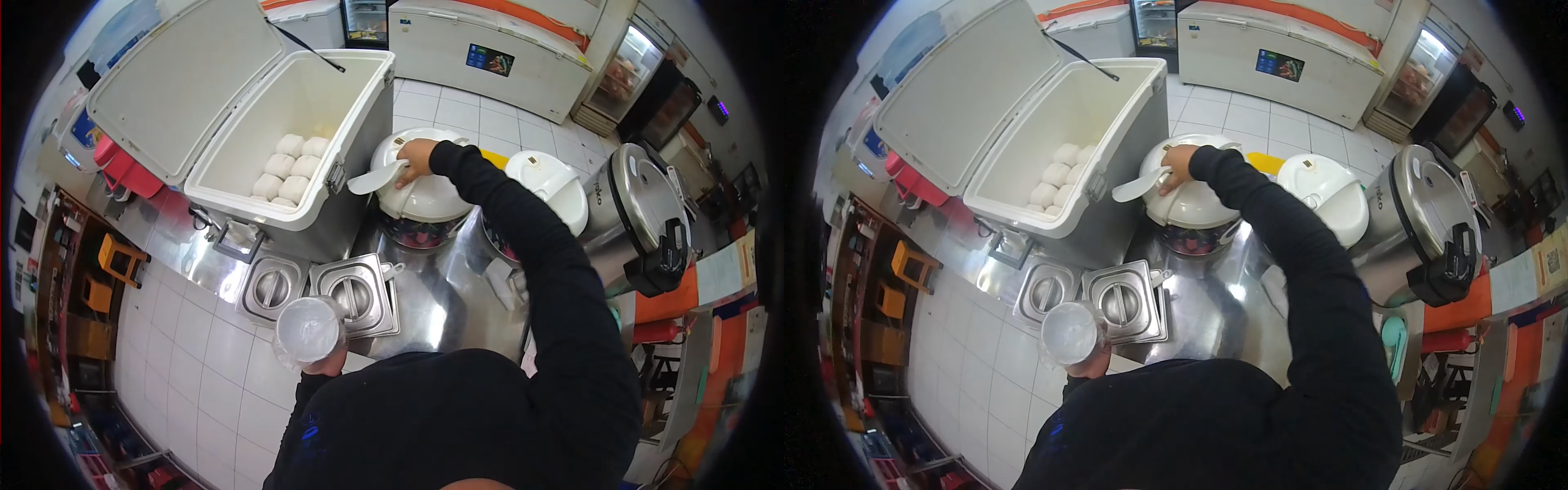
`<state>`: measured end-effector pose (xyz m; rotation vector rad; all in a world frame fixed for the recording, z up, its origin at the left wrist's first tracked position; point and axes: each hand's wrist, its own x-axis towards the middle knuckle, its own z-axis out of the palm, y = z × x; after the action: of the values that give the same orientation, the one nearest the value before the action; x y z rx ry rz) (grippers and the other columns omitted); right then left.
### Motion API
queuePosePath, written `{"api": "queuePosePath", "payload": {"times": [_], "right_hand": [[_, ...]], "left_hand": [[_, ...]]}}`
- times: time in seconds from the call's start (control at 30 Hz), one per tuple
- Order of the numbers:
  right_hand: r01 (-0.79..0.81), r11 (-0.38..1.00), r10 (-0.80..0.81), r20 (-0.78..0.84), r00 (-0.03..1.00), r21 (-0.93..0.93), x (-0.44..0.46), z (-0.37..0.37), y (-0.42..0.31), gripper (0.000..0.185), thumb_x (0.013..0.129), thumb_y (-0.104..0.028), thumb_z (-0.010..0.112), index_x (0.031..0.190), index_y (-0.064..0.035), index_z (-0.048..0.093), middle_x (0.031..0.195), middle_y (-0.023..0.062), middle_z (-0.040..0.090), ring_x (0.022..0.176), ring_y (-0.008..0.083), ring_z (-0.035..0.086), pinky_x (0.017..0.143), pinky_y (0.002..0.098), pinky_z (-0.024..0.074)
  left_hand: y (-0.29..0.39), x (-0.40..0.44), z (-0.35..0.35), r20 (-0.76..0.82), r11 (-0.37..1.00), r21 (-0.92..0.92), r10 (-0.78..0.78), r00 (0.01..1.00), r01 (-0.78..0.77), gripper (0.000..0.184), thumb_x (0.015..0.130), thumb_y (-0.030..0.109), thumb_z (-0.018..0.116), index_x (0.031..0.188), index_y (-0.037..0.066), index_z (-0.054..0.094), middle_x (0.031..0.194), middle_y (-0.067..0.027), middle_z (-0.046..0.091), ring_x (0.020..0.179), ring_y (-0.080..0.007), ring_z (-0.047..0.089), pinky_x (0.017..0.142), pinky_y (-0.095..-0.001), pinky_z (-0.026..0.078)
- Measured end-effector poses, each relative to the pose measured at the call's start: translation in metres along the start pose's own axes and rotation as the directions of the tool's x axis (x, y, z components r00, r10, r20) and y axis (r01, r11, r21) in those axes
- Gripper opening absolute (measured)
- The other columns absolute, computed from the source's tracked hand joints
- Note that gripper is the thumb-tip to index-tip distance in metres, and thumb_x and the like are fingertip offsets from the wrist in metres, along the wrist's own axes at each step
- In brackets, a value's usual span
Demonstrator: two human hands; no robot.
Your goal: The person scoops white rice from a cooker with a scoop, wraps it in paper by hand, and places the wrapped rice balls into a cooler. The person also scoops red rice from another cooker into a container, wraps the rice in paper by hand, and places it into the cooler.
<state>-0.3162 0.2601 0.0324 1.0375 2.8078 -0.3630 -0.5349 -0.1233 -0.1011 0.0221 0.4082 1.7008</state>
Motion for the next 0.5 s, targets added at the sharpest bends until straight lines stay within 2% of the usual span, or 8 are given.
{"api": "queuePosePath", "payload": {"times": [0.07, 0.13, 0.27, 0.3, 0.33, 0.37, 0.43, 0.5], "right_hand": [[0.097, 0.995, -0.097, 0.026, 0.995, 0.001, -0.006, 0.005, 0.008, 0.065, 0.061, -0.06, 0.074, 0.092, -0.0028, 0.066, 0.083, 0.0178, 0.066, 0.082, 0.034, 0.065, 0.075, 0.0402, 0.0496], [0.138, 0.989, -0.145, 0.133, 0.981, 0.06, -0.025, -0.003, 0.008, 0.067, 0.062, -0.062, 0.072, 0.092, -0.0019, 0.066, 0.085, 0.018, 0.066, 0.082, 0.035, 0.064, 0.075, 0.0414, 0.0492], [0.071, 0.995, -0.088, 0.251, 0.964, 0.073, -0.052, -0.022, 0.01, 0.066, 0.065, -0.063, 0.07, 0.088, -0.0012, 0.067, 0.079, 0.0163, 0.066, 0.076, 0.0294, 0.064, 0.071, 0.0386, 0.0493], [0.104, 0.983, -0.131, 0.175, 0.976, 0.153, -0.058, -0.036, 0.017, 0.065, 0.066, -0.064, 0.069, 0.087, -0.0016, 0.069, 0.076, 0.0152, 0.066, 0.073, 0.0269, 0.064, 0.068, 0.0372, 0.0493], [0.076, 0.978, -0.104, 0.138, 0.985, 0.194, -0.055, -0.05, 0.03, 0.067, 0.065, -0.065, 0.069, 0.085, -0.0016, 0.069, 0.076, 0.0159, 0.066, 0.072, 0.0268, 0.063, 0.066, 0.0368, 0.0488], [0.078, 0.99, -0.08, 0.014, 0.997, 0.117, -0.053, -0.071, 0.049, 0.049, 0.075, -0.052, 0.067, 0.077, -0.0027, 0.068, 0.071, 0.0105, 0.065, 0.062, 0.0179, 0.059, 0.06, 0.036, 0.0472], [-0.029, 0.996, 0.049, -0.249, 0.967, 0.083, -0.052, -0.122, 0.098, 0.056, 0.079, -0.059, 0.056, 0.082, -0.0039, 0.069, 0.074, 0.0109, 0.066, 0.066, 0.0197, 0.061, 0.064, 0.0338, 0.0475], [-0.172, 0.971, 0.226, -0.405, 0.886, 0.166, -0.055, -0.163, 0.147, 0.066, 0.084, -0.066, 0.046, 0.086, -0.0051, 0.07, 0.077, 0.0113, 0.066, 0.07, 0.0215, 0.062, 0.068, 0.0316, 0.0478]], "left_hand": [[0.005, -0.005, 0.005, -0.012, 0.999, -0.003, 0.033, 0.999, -0.033, 0.054, 0.082, 0.051, 0.055, 0.12, 0.012, 0.053, 0.112, -0.0087, 0.06, 0.099, -0.0302, 0.057, 0.068, -0.0384, 0.049], [0.008, -0.004, 0.012, 0.009, 0.999, 0.008, 0.042, 0.999, -0.042, 0.053, 0.082, 0.05, 0.055, 0.12, 0.013, 0.053, 0.112, -0.0087, 0.059, 0.098, -0.03, 0.057, 0.067, -0.0379, 0.049], [0.01, 0.006, 0.019, 0.074, 0.997, 0.057, 0.04, 0.996, -0.044, 0.052, 0.082, 0.049, 0.056, 0.118, 0.012, 0.054, 0.11, -0.0084, 0.06, 0.098, -0.0296, 0.057, 0.067, -0.0368, 0.049], [0.009, 0.009, 0.02, 0.057, 0.997, 0.053, 0.044, 0.997, -0.047, 0.051, 0.082, 0.049, 0.056, 0.117, 0.012, 0.054, 0.109, -0.0083, 0.06, 0.097, -0.0296, 0.057, 0.067, -0.0366, 0.049], [0.008, 0.012, 0.02, 0.041, 0.997, 0.05, 0.048, 0.998, -0.05, 0.051, 0.082, 0.049, 0.056, 0.117, 0.011, 0.054, 0.108, -0.0082, 0.06, 0.097, -0.0295, 0.057, 0.067, -0.0365, 0.049], [0.007, 0.014, 0.023, 0.0, 0.998, 0.036, 0.047, 0.999, -0.047, 0.051, 0.082, 0.049, 0.056, 0.116, 0.011, 0.055, 0.107, -0.0081, 0.06, 0.096, -0.0295, 0.057, 0.067, -0.0365, 0.049], [0.003, 0.017, 0.023, -0.04, 0.999, 0.018, 0.03, 0.999, -0.029, 0.051, 0.082, 0.049, 0.056, 0.115, 0.011, 0.055, 0.107, -0.0081, 0.06, 0.097, -0.0299, 0.057, 0.066, -0.0367, 0.049], [0.003, 0.021, 0.017, -0.038, 1.0, 0.017, 0.0, 0.999, 0.0, 0.051, 0.082, 0.05, 0.056, 0.116, 0.012, 0.055, 0.108, -0.0082, 0.06, 0.098, -0.0306, 0.057, 0.066, -0.0372, 0.049]]}}
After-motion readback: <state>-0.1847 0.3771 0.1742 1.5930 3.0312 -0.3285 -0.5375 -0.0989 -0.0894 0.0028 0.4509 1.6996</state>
